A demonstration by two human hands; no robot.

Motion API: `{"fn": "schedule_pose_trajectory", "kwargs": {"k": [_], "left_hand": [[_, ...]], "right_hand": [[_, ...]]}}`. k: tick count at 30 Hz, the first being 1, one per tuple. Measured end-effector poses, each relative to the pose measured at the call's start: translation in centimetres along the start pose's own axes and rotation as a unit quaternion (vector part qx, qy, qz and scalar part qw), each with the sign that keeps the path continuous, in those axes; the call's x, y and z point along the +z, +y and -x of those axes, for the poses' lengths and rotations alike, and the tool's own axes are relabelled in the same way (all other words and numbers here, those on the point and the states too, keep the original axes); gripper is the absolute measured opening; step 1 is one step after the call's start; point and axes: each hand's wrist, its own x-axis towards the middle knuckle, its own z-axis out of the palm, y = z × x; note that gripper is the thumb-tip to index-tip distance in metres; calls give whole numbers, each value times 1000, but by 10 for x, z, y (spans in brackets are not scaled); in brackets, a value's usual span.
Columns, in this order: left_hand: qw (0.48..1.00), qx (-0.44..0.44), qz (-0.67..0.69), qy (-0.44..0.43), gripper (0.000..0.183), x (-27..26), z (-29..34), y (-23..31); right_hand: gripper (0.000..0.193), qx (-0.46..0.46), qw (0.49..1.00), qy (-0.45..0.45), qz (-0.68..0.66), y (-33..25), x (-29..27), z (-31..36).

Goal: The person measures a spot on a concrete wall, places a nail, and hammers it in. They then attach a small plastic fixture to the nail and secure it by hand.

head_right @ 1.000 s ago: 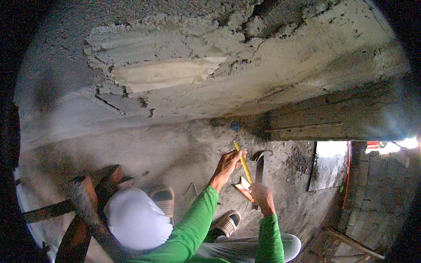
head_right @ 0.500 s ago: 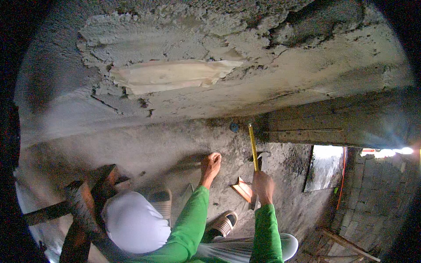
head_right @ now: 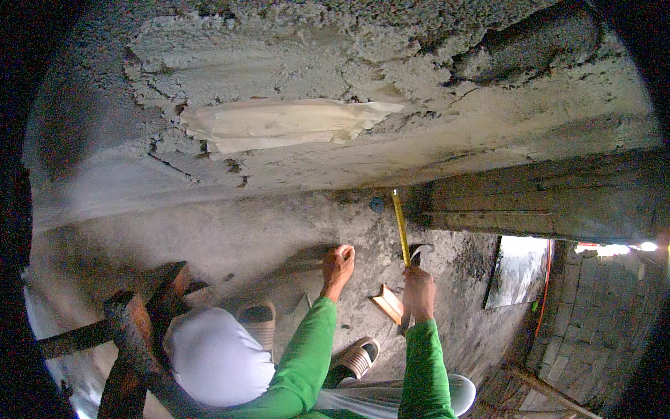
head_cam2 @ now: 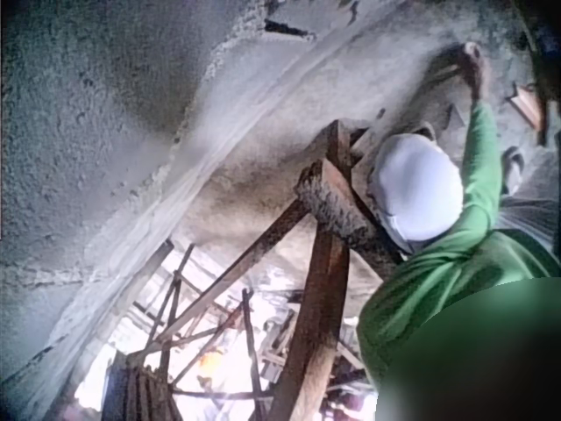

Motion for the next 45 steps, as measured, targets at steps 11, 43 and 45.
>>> {"fn": "schedule_pose_trajectory", "kwargs": {"k": [11,43,45], "left_hand": [[1000,-10,15,-20,29,6,-4,-8],[998,-28,47,-14,28,18,-9,-23],[998,-33,53,-18,28,19,-8,-23]], "right_hand": [[27,-15,1000,-3,-12,-2,6,1],[27,13,1000,-2,-13,-11,8,2],[26,12,1000,-3,-9,-10,8,1]]}}
